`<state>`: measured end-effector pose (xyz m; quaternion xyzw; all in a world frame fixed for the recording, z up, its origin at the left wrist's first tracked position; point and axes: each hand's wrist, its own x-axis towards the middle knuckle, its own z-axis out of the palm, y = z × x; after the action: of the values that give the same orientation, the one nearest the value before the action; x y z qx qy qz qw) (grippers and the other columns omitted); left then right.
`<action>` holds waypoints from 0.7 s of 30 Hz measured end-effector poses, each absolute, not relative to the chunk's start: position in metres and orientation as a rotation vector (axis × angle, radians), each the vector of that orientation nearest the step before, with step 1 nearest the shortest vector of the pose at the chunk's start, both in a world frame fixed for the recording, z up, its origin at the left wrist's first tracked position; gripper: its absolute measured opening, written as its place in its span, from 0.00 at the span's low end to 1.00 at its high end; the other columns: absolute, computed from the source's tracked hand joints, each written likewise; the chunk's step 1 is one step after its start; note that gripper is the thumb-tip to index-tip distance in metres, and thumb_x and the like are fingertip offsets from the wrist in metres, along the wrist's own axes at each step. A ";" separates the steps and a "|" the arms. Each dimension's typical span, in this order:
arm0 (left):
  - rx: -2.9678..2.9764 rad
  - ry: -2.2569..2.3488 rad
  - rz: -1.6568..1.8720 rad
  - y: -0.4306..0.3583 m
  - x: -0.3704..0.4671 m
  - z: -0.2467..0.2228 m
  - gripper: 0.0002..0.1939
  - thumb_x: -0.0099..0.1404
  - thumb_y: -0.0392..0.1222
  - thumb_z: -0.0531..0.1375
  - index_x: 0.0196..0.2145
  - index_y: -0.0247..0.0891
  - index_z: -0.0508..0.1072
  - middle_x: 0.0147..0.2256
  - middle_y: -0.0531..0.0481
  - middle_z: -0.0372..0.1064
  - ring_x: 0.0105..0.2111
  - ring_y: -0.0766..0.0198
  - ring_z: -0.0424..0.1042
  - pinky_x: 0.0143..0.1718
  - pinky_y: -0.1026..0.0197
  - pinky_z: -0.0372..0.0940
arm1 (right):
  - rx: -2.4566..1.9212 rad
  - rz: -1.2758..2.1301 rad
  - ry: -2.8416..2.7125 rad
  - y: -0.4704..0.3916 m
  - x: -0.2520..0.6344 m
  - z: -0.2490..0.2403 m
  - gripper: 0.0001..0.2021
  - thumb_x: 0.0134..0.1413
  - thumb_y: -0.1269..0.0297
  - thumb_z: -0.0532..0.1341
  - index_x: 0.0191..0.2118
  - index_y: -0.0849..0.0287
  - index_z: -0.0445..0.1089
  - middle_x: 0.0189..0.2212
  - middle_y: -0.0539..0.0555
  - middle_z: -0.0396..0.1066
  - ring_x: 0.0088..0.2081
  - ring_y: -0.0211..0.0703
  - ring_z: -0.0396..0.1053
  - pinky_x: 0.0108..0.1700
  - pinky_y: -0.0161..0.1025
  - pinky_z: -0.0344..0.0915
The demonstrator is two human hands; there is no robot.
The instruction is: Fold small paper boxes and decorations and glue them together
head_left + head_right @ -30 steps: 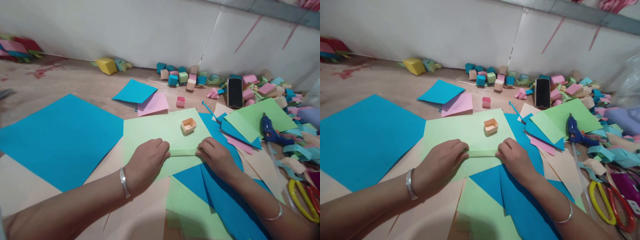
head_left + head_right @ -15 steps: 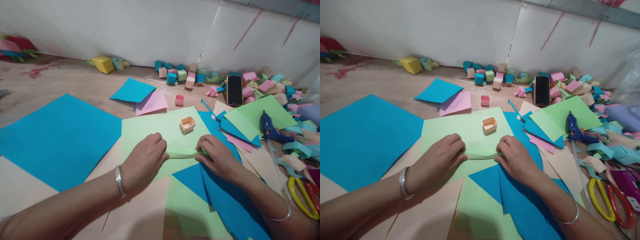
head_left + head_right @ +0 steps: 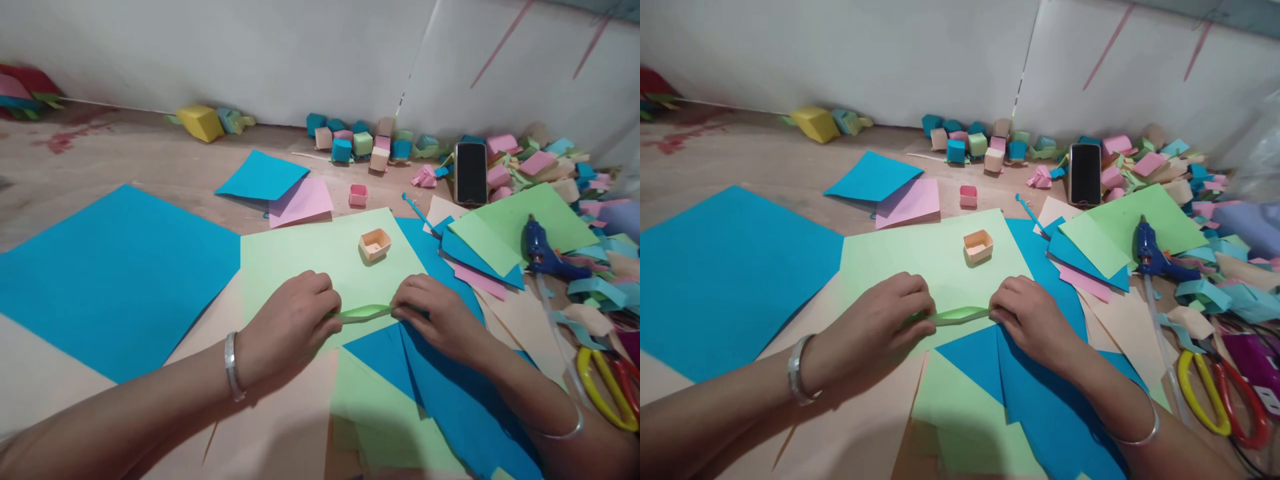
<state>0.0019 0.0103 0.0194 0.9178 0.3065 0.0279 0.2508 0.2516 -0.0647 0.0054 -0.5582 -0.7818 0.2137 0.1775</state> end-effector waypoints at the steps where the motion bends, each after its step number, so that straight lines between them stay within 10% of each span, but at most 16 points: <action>1: 2.469 0.854 0.080 0.011 0.002 0.020 0.09 0.67 0.41 0.56 0.30 0.37 0.69 0.33 0.49 0.65 0.34 0.60 0.62 0.33 0.59 0.55 | -1.580 0.619 -2.196 -0.065 0.252 0.005 0.06 0.60 0.72 0.55 0.33 0.58 0.67 0.32 0.53 0.67 0.36 0.43 0.62 0.38 0.40 0.58; 21: 2.187 0.842 0.024 0.020 -0.002 0.028 0.13 0.68 0.39 0.52 0.29 0.36 0.73 0.28 0.52 0.66 0.28 0.68 0.62 0.30 0.64 0.55 | -1.682 0.773 -2.033 -0.068 0.256 0.015 0.11 0.62 0.63 0.55 0.32 0.57 0.72 0.28 0.50 0.74 0.29 0.38 0.69 0.32 0.35 0.60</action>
<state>-0.0020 0.0204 0.0285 0.8600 0.3310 0.0095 0.3883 0.2561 -0.0682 0.0154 -0.6001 -0.7252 0.2759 0.1947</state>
